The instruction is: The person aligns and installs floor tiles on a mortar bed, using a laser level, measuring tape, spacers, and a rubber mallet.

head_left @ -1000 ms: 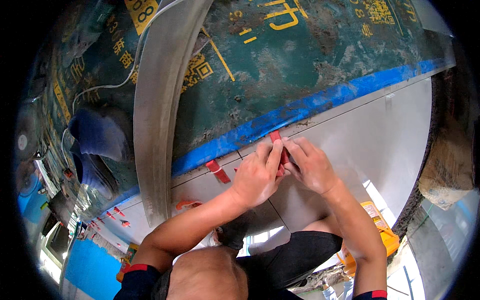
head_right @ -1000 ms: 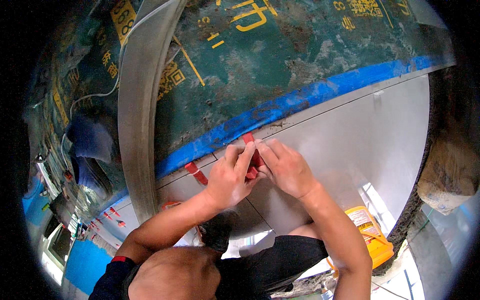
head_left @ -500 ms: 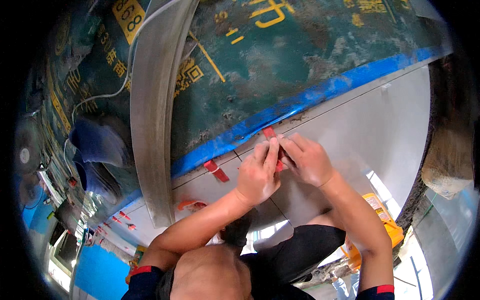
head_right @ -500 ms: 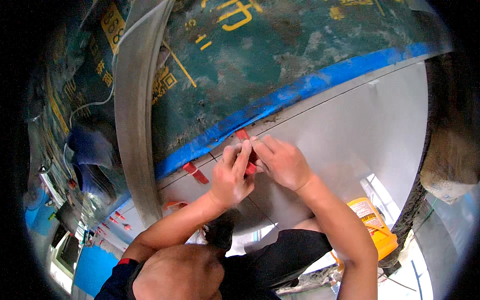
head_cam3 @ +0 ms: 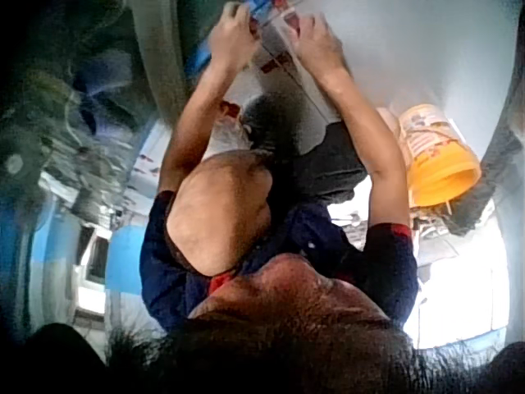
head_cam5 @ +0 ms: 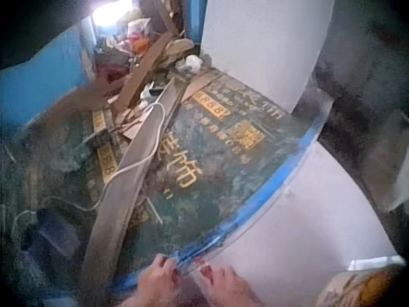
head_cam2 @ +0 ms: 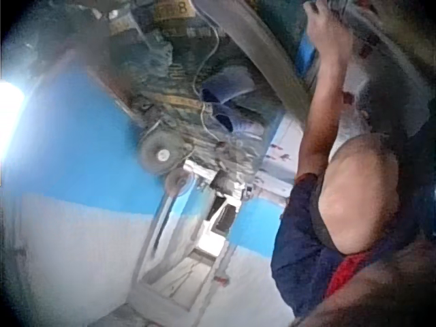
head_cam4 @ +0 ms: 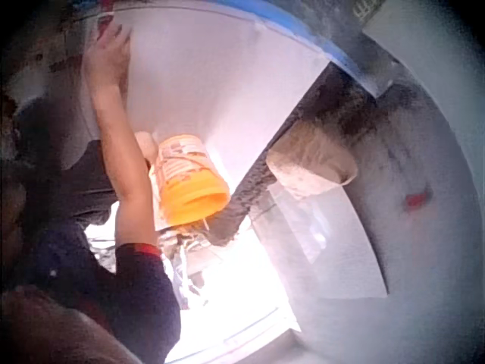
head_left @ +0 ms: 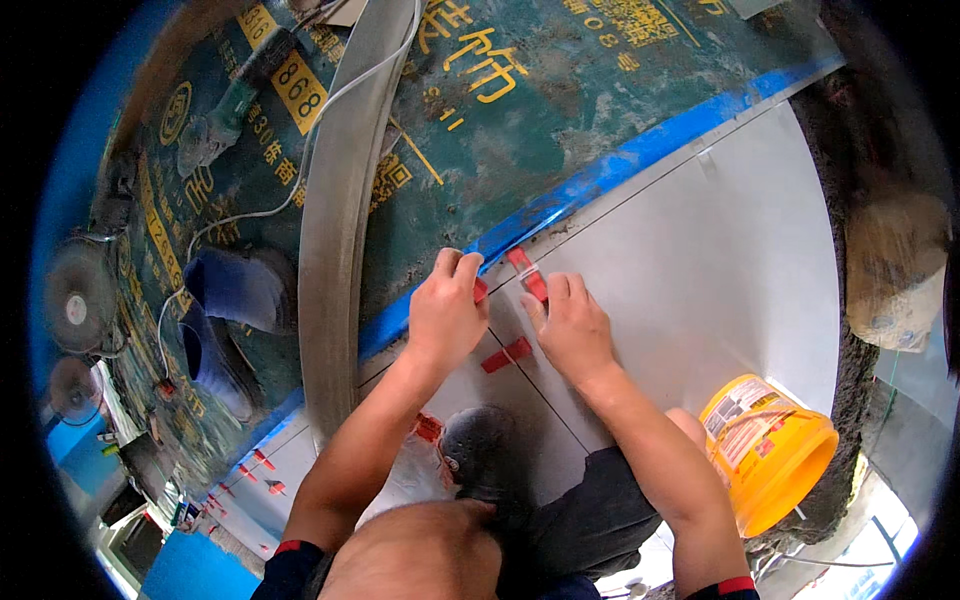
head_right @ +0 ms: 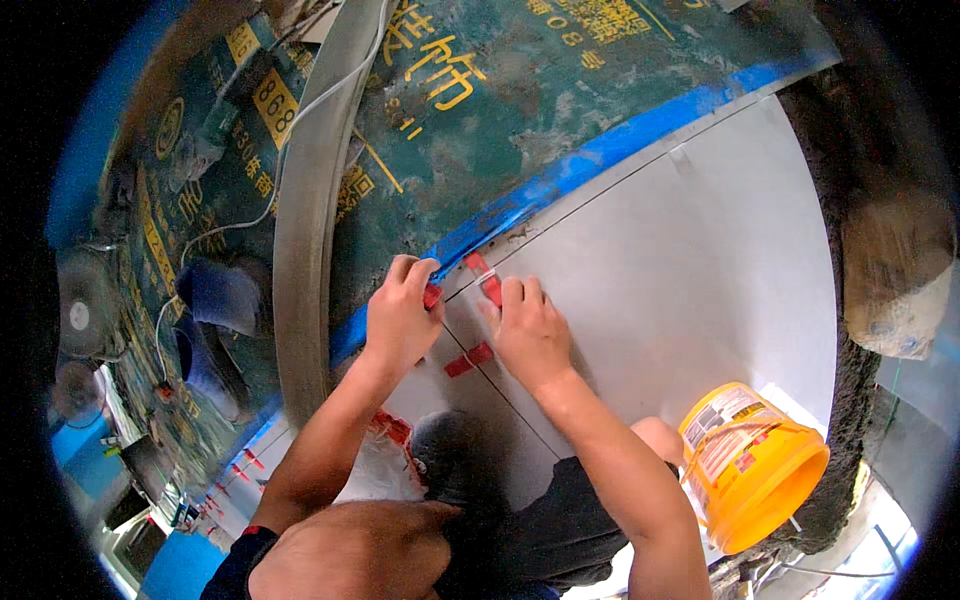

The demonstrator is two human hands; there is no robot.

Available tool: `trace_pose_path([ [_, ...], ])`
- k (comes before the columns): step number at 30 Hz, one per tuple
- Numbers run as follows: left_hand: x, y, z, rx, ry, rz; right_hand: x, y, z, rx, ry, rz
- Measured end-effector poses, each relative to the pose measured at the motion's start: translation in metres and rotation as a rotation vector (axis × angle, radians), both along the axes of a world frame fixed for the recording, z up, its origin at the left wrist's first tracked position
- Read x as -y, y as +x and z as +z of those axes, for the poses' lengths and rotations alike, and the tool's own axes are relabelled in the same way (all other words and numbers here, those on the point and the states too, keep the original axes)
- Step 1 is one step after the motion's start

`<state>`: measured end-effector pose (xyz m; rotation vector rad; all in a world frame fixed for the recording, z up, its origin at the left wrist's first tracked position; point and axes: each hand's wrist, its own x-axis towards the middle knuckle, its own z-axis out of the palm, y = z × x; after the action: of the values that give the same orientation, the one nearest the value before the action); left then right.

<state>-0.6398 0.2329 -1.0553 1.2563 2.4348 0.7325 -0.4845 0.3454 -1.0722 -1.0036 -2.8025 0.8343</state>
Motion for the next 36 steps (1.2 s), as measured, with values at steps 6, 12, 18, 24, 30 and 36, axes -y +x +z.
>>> trace_pose_path([
  [6, -0.01, 0.002, -0.022, -0.138, -0.083, -0.1, -0.004, -0.002, 0.001, -0.025, 0.076, 0.049],
  [12, -0.011, 0.003, -0.03, -0.154, -0.064, -0.065, 0.0, 0.003, -0.007, -0.093, 0.104, 0.025],
  [18, -0.008, -0.004, -0.032, -0.183, 0.027, -0.098, -0.005, 0.003, -0.009, -0.096, 0.086, 0.064],
  [24, -0.008, -0.011, -0.03, -0.154, 0.043, -0.13, -0.013, 0.003, -0.009, -0.106, 0.063, 0.122],
  [30, -0.004, -0.016, -0.033, -0.133, 0.007, -0.164, -0.024, 0.0, -0.006, -0.078, 0.096, 0.25],
  [36, -0.012, -0.02, -0.036, -0.216, 0.023, -0.246, -0.029, -0.003, -0.004, -0.048, 0.09, 0.255],
])
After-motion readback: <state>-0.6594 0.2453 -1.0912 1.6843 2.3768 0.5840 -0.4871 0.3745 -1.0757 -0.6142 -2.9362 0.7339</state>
